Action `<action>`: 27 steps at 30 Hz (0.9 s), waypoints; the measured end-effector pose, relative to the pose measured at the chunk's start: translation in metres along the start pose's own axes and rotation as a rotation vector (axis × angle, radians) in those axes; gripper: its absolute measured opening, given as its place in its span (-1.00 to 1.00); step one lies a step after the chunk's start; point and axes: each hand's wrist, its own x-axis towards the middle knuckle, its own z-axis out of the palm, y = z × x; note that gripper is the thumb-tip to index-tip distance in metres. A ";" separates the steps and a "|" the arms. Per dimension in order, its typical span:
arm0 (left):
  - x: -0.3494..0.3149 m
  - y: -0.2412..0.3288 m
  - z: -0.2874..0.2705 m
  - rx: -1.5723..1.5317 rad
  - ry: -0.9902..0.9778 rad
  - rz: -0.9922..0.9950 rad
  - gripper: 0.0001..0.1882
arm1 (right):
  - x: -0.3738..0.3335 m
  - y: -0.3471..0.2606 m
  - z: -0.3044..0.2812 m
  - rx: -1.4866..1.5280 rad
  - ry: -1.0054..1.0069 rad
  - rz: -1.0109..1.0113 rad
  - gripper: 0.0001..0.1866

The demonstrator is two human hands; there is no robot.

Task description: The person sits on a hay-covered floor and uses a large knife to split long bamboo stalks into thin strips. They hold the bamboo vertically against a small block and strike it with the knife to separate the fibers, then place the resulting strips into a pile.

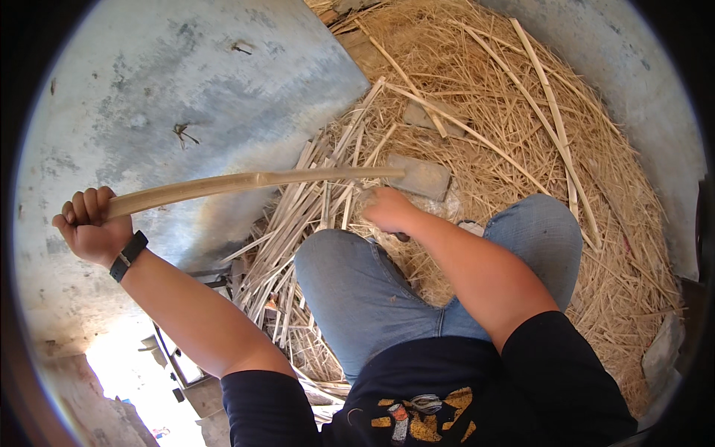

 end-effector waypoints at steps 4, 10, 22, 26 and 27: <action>0.003 -0.001 0.005 0.034 -0.053 0.008 -0.60 | -0.007 -0.017 0.012 0.015 0.049 -0.170 -0.58; 0.013 -0.002 0.037 0.020 -0.160 -0.043 -0.69 | 0.004 -0.009 -0.004 0.131 0.044 0.054 -0.52; 0.024 -0.010 0.070 0.031 -0.152 -0.041 -0.71 | 0.002 -0.001 -0.007 0.216 0.116 0.057 -0.59; 0.029 -0.005 0.057 0.023 -0.219 -0.061 -0.71 | -0.011 -0.015 -0.005 0.211 0.051 -0.013 -0.57; 0.031 -0.008 0.055 0.015 -0.250 -0.060 -0.70 | -0.010 -0.018 0.009 0.240 0.087 -0.137 -0.57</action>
